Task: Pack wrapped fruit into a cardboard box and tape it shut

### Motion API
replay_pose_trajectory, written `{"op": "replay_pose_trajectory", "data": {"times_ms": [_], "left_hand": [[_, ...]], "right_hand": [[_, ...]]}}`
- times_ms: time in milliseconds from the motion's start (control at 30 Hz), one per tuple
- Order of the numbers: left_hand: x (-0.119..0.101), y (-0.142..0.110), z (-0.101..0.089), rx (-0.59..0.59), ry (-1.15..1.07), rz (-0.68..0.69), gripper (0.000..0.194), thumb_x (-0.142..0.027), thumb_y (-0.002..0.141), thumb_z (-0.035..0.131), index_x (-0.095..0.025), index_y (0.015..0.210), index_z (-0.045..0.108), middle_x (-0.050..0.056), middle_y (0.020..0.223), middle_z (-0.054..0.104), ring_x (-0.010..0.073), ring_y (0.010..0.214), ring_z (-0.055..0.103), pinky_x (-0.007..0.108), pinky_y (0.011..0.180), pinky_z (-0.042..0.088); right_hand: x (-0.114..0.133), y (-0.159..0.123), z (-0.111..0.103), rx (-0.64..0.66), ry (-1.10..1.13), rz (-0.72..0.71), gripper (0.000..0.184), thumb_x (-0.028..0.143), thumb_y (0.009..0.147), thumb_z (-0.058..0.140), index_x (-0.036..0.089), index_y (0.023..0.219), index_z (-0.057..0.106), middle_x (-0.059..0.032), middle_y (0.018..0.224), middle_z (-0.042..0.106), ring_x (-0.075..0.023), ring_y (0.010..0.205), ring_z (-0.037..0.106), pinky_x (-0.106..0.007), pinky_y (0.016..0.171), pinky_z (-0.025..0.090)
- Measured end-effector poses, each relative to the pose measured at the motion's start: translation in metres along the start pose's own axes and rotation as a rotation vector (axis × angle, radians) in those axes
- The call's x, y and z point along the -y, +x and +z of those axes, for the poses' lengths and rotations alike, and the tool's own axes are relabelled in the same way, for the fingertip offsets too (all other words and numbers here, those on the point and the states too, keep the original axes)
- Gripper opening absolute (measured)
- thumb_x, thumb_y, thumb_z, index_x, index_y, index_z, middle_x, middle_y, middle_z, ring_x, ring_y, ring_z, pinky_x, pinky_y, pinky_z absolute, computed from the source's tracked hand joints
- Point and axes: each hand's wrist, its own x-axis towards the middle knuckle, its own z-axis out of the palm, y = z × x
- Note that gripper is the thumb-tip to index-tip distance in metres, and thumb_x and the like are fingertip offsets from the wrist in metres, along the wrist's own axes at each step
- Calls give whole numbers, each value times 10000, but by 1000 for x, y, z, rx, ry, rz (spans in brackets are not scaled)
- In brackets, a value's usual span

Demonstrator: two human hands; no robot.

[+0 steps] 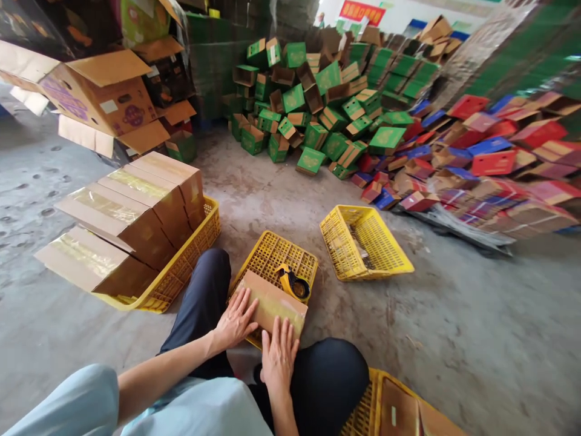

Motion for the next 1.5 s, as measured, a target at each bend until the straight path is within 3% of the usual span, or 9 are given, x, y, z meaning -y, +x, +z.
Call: {"op": "replay_pose_trajectory", "data": {"times_ms": [167, 367, 500, 667, 833, 1000, 1133, 1267, 1500], "left_hand": [[-13, -2, 1, 86, -42, 109, 549, -316, 1041, 425, -182, 1573, 422, 160, 1670, 315, 324, 1559, 273, 527, 1243, 292], [1, 0, -9, 87, -74, 112, 548, -331, 1059, 381, -211, 1594, 384, 97, 1652, 376, 255, 1535, 343, 490, 1253, 295], [18, -4, -14, 7, -18, -38, 569, -464, 1072, 360, -213, 1580, 410, 110, 1652, 373, 305, 1540, 327, 524, 1220, 346], [23, 0, -16, -11, 19, -88, 686, -577, 1054, 341, -95, 1527, 458, 217, 1644, 345, 356, 1552, 280, 519, 1187, 390], [7, 8, -10, -23, 54, -95, 730, -593, 1034, 377, -40, 1501, 474, 277, 1614, 364, 405, 1537, 292, 565, 1199, 350], [-4, 7, -5, -17, 47, -5, 545, -382, 1021, 488, -172, 1524, 492, 200, 1679, 275, 441, 1559, 189, 602, 1192, 335], [-8, 9, -1, 26, 7, 102, 549, -321, 1030, 478, -210, 1565, 434, 185, 1691, 248, 387, 1556, 250, 531, 1196, 365], [-8, 15, 5, -6, -4, 98, 543, -452, 1058, 443, -225, 1551, 455, 165, 1682, 287, 340, 1537, 323, 503, 1188, 390], [8, 34, 6, -94, 49, 11, 587, -531, 1032, 482, -228, 1534, 493, 173, 1672, 307, 374, 1531, 326, 531, 1191, 382]], "right_hand": [[29, 9, 4, 34, 27, -119, 619, 447, 1091, 181, 155, 1582, 419, -156, 1621, 409, -349, 1506, 382, -572, 1209, 310], [25, 8, -4, 47, 30, -114, 606, 476, 1092, 177, 222, 1597, 393, -126, 1624, 415, -330, 1511, 374, -604, 1210, 282], [-5, -3, -9, 2, -6, 38, 658, 527, 1079, 140, 208, 1611, 360, -142, 1636, 388, -352, 1510, 368, -654, 1181, 291], [-36, -5, -6, -49, 3, 88, 789, 592, 1060, 142, 53, 1593, 362, -225, 1618, 384, -361, 1497, 390, -565, 1180, 354], [-21, 4, 1, -91, -8, 80, 814, 585, 1064, 173, -25, 1541, 423, -281, 1586, 402, -393, 1482, 406, -554, 1180, 359], [12, 12, 10, -106, 0, -100, 666, 478, 1083, 266, 30, 1535, 461, -232, 1586, 429, -355, 1483, 419, -512, 1197, 355], [24, 19, 11, -72, 26, -186, 544, 273, 1074, 274, 98, 1562, 439, -173, 1611, 415, -303, 1500, 404, -485, 1211, 343], [15, 26, 3, -3, 26, -160, 543, 297, 1076, 282, 123, 1566, 438, -159, 1605, 429, -295, 1492, 420, -510, 1216, 334], [-20, 28, -12, 2, -67, 48, 612, 456, 1081, 279, 129, 1576, 428, -230, 1624, 374, -382, 1501, 382, -555, 1158, 395]]}}
